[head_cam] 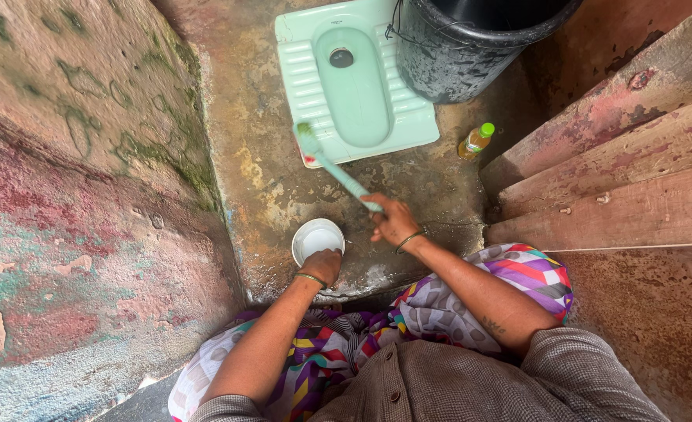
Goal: The person cleans a squat toilet by scrubbing its bowl and surfaces with a long-handled brush while holding a small container.
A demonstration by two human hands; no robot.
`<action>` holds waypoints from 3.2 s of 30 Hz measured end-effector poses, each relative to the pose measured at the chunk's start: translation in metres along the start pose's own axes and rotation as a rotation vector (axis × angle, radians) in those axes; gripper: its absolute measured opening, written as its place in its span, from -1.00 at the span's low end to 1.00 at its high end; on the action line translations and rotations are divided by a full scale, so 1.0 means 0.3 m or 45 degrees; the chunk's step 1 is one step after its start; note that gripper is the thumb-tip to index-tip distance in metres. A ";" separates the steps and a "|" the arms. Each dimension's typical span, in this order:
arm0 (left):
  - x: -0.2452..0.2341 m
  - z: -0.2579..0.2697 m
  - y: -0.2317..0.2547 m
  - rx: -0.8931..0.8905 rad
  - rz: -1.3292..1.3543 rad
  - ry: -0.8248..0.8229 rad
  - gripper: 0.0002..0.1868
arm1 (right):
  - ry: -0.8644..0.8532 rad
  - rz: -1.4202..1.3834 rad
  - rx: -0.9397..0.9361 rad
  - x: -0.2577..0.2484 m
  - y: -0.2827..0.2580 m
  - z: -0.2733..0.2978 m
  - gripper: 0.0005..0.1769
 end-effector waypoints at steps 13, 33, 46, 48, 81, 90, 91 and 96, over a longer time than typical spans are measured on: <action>-0.008 0.009 0.003 -0.001 -0.009 -0.009 -0.64 | 0.009 0.070 -0.024 -0.021 -0.040 0.022 -0.44; 0.002 0.001 0.004 0.038 -0.012 0.018 -0.65 | 0.197 0.178 -0.021 -0.111 -0.080 0.025 -0.40; -0.005 0.009 0.005 0.054 -0.020 0.021 -0.68 | -0.127 0.227 -0.128 0.017 -0.068 0.032 -0.41; -0.004 0.005 0.008 0.063 -0.016 0.020 -0.67 | -0.027 0.520 -0.505 -0.012 -0.162 0.037 -0.36; -0.033 0.030 0.016 0.033 -0.003 -0.028 -0.63 | 0.286 0.930 0.298 -0.619 -0.100 0.114 -0.31; -0.032 0.038 0.022 0.024 -0.023 -0.054 -0.62 | 0.257 0.963 0.277 -0.592 -0.057 0.079 -0.47; -0.030 0.033 0.021 0.024 -0.029 -0.058 -0.61 | 0.259 0.963 0.275 -0.588 -0.053 0.074 -0.47; 0.003 0.012 0.009 0.039 -0.027 -0.058 -0.56 | 0.125 1.133 0.209 -0.519 -0.017 0.059 -0.60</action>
Point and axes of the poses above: each hand's wrist, its own z-axis away from the middle knuckle, its own x-axis out of the palm, y = z × x, the point moved 10 cm from there along -z, towards the middle knuckle, and after that the axes turned 7 degrees about -x, right-handed, at the moved point
